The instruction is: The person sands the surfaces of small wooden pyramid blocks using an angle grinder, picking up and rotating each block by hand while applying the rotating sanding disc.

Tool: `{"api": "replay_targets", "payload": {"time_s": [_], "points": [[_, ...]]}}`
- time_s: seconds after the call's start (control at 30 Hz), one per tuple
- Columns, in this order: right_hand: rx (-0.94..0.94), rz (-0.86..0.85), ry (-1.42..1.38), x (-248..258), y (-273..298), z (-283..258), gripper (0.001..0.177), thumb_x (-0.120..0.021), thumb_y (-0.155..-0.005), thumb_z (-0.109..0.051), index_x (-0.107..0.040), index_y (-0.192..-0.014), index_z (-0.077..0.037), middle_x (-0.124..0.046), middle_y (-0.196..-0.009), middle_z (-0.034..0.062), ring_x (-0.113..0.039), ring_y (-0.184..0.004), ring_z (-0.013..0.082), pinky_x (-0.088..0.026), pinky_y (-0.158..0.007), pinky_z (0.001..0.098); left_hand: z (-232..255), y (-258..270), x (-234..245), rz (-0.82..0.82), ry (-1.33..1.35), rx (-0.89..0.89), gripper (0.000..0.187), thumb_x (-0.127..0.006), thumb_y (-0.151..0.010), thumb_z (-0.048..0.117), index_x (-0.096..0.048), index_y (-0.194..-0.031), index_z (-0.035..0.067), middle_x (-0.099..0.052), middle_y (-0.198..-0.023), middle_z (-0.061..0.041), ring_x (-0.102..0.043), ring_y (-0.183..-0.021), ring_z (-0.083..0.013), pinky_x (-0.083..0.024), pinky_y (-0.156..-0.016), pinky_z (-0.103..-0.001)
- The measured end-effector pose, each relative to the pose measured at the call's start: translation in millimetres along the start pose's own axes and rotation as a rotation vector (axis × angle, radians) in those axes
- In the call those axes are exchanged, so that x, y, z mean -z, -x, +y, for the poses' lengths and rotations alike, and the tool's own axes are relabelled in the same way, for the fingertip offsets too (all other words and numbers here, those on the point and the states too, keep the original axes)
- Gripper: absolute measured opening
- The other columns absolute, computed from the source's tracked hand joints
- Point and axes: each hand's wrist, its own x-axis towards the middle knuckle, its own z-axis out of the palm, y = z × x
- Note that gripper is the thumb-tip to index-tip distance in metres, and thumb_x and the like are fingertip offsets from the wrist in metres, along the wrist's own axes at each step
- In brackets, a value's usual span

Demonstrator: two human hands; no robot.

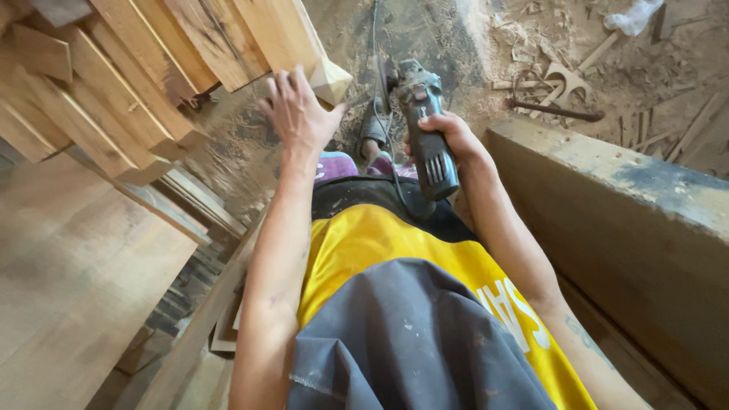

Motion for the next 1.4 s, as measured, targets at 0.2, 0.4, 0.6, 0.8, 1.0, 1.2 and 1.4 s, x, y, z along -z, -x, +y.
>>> {"api": "replay_targets", "payload": {"time_s": [0.2,0.4,0.6,0.8,1.0,1.2,1.4], "points": [[-0.022,0.001,0.067,-8.6,-3.8,-1.2,0.044,-0.068,-0.081,-0.019,-0.056,-0.117,0.003,-0.069,-0.088,0.0202,-0.071,-0.071,0.0301,-0.062,-0.065,0.0451,-1.8,3.1,2.1,-0.025,0.013,-0.109,0.055,-0.089,-0.066,0.015,-0.068,-0.118,0.016,-0.058,-0.118,-0.007,-0.053,-0.118,-0.0291,-0.042,-0.094,-0.050],[-0.239,-0.012,-0.088,-1.8,-13.1,13.8,0.053,-0.067,-0.081,-0.025,-0.057,-0.120,0.010,-0.072,-0.097,0.0226,-0.074,-0.080,0.0320,-0.063,-0.074,0.0421,-13.4,-1.7,6.2,0.023,0.130,-0.209,0.043,-0.085,-0.065,0.009,-0.077,-0.107,0.015,-0.062,-0.110,-0.004,-0.054,-0.110,-0.0288,-0.042,-0.089,-0.049],[-0.212,-0.011,-0.076,-12.8,-21.6,15.1,0.051,-0.064,-0.081,-0.026,-0.058,-0.120,0.007,-0.071,-0.095,0.0219,-0.073,-0.078,0.0319,-0.064,-0.073,0.0423,-18.6,-3.2,-2.6,0.090,0.124,-0.243,0.033,-0.076,-0.072,0.006,-0.079,-0.104,0.014,-0.063,-0.105,-0.003,-0.054,-0.106,-0.0281,-0.042,-0.086,-0.048],[-0.191,-0.076,-0.023,-26.5,-32.6,-4.0,0.050,-0.063,-0.084,-0.028,-0.056,-0.118,0.008,-0.071,-0.091,0.0228,-0.072,-0.073,0.0315,-0.062,-0.067,0.0415,-14.2,-3.3,-0.8,0.062,0.123,-0.222,0.033,-0.074,-0.078,0.002,-0.079,-0.107,0.014,-0.062,-0.106,-0.002,-0.054,-0.108,-0.0276,-0.042,-0.088,-0.048],[-0.291,0.022,0.000,-27.8,-9.5,5.5,0.052,-0.063,-0.079,-0.030,-0.058,-0.118,0.005,-0.071,-0.089,0.0230,-0.072,-0.072,0.0315,-0.062,-0.068,0.0400,-9.8,-5.6,7.7,0.015,0.159,-0.196,0.038,-0.076,-0.068,0.005,-0.078,-0.105,0.014,-0.060,-0.103,-0.003,-0.053,-0.105,-0.0285,-0.042,-0.087,-0.051],[-0.217,-0.082,-0.035,-26.0,-34.5,0.4,0.054,-0.064,-0.082,-0.029,-0.057,-0.116,0.012,-0.071,-0.092,0.0239,-0.073,-0.075,0.0325,-0.063,-0.072,0.0413,-12.4,-5.1,1.8,0.060,0.080,-0.240,0.035,-0.076,-0.077,0.000,-0.079,-0.107,0.018,-0.063,-0.106,0.002,-0.055,-0.108,-0.0243,-0.043,-0.088,-0.044],[-0.311,0.018,0.026,-11.6,-26.5,20.1,0.052,-0.064,-0.081,-0.030,-0.060,-0.114,0.010,-0.072,-0.091,0.0238,-0.071,-0.070,0.0320,-0.061,-0.068,0.0425,-19.2,-15.7,6.5,-0.070,0.129,-0.277,0.044,-0.079,-0.067,0.003,-0.077,-0.109,0.013,-0.064,-0.111,-0.003,-0.056,-0.108,-0.0270,-0.043,-0.086,-0.046]]}}
